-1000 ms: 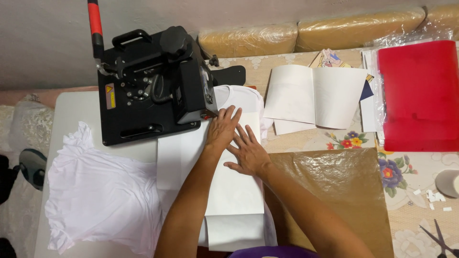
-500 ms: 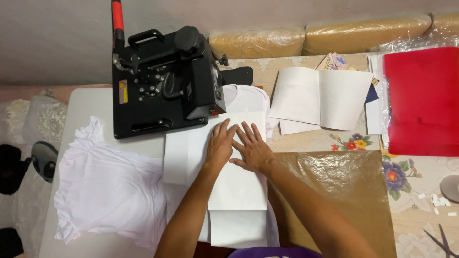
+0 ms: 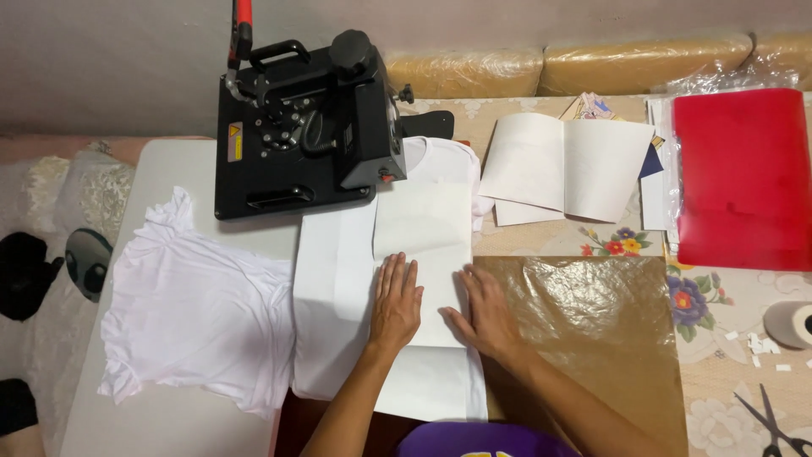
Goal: The person operates a heat press machine on a white t-shirt, then cuts pieces of tape with scissors and arranges them on a sheet of brown paper. The person then places a printed design onto the t-shirt and covers it with a white sheet.
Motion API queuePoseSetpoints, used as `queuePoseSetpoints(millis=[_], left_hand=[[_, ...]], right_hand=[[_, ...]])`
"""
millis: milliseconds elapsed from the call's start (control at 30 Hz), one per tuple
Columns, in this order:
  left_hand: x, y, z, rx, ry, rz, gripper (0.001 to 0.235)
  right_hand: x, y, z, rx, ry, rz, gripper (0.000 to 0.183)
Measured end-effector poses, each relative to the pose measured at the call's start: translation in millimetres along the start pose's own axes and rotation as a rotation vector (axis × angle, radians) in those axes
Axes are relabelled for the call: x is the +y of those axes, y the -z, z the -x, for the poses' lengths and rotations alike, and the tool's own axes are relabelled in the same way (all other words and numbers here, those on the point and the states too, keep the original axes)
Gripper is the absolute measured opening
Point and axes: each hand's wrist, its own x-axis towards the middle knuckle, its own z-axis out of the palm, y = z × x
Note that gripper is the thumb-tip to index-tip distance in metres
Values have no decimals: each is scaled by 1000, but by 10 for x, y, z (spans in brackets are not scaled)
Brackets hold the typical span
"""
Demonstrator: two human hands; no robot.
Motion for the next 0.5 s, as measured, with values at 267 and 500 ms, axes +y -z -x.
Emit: queuePoseSetpoints(millis=[267,500], left_hand=[[31,132,802,226,257,140,53],[-120,23,1479,96,1127,600,91]], right_hand=[[-69,-138,1383,-238,-781,-685,58],[5,-529,1477,-157,-1022,-932,81]])
